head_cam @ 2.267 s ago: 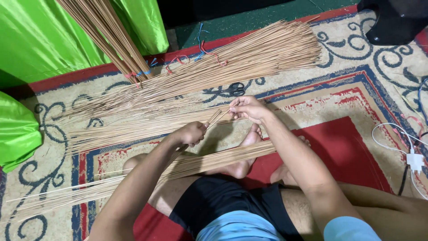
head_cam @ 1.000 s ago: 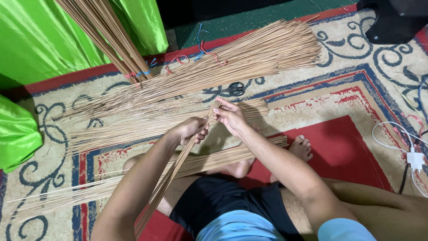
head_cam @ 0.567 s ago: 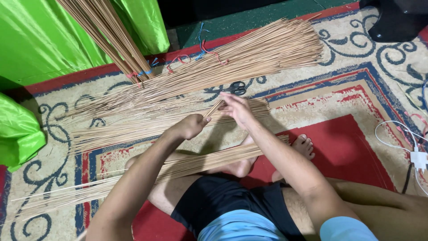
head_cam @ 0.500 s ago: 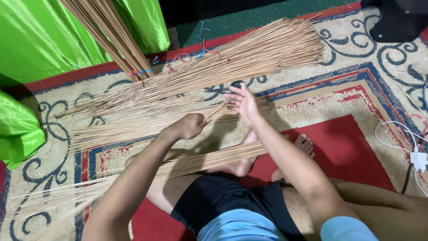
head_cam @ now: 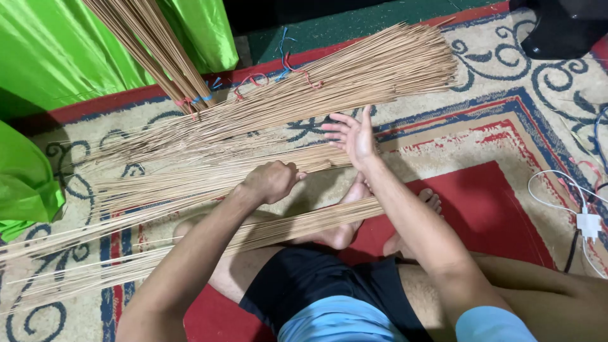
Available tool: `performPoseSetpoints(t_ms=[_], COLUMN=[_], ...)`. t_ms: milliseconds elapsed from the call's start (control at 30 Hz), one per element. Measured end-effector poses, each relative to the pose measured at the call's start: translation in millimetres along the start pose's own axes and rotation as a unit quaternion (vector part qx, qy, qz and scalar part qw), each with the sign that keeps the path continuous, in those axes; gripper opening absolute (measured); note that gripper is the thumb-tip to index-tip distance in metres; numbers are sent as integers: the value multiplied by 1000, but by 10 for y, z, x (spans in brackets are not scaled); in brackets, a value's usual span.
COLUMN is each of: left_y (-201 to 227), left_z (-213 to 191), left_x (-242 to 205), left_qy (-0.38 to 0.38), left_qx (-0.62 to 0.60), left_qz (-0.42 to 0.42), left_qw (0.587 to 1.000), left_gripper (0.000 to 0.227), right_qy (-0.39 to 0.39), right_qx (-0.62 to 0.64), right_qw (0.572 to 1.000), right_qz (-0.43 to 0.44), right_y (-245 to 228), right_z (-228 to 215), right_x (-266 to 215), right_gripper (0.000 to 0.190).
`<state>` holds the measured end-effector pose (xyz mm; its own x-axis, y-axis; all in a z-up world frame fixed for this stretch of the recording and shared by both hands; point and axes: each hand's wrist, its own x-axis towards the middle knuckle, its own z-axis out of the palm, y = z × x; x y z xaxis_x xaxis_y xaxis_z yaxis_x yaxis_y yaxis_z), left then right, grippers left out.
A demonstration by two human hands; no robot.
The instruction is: The person aligns a bundle of thin wooden sticks by hand, repeatedly tapping one end of the bundle on the floor and adjusting the sticks until they are even.
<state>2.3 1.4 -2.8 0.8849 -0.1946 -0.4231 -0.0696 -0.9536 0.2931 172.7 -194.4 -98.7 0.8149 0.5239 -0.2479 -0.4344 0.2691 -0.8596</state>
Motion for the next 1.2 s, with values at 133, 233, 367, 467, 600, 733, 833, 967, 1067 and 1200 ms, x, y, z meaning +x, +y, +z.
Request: performPoseSetpoints(t_ms=[133, 233, 367, 467, 600, 733, 833, 967, 1067, 1200], left_y=[141, 103, 152, 178, 27, -58, -38, -107, 58, 1], left_z=[52, -136, -126, -156, 36, 395, 466, 438, 163, 8], left_x=[110, -69, 11, 30, 58, 385, 518, 502, 302, 290], left_qy=[-14, -18, -15, -12, -12, 19, 40, 49, 23, -35], left_qx=[19, 23, 24, 36, 92, 187, 187, 197, 120, 12], left_qz=[17, 16, 19, 29, 32, 46, 62, 58, 27, 1], left_qw=[1000, 999, 999, 999, 995, 981, 979, 977, 992, 999], left_gripper=[55, 54, 55, 55, 56, 43, 41, 42, 47, 57], right_qy=[-90, -39, -33, -53, -177, -300, -308, -293, -260, -157], right_qx=[-50, -47, -24, -53, -319, -560, -688, -618, -705, -821], right_qw=[993, 997, 999, 997, 926, 772, 657, 722, 659, 489], right_qz=[49, 37, 33, 34, -94, 24, 35, 108, -39, -250], right_y=[239, 100, 80, 189, -143, -114, 292, 188, 229, 258], right_z=[291, 132, 245, 252, 190, 334, 192, 357, 362, 411], right_x=[-122, -8, -79, -54, -284, -335, -212, -369, -407, -454], right_gripper=[114, 110, 110, 110, 67, 86, 16, 19, 21, 45])
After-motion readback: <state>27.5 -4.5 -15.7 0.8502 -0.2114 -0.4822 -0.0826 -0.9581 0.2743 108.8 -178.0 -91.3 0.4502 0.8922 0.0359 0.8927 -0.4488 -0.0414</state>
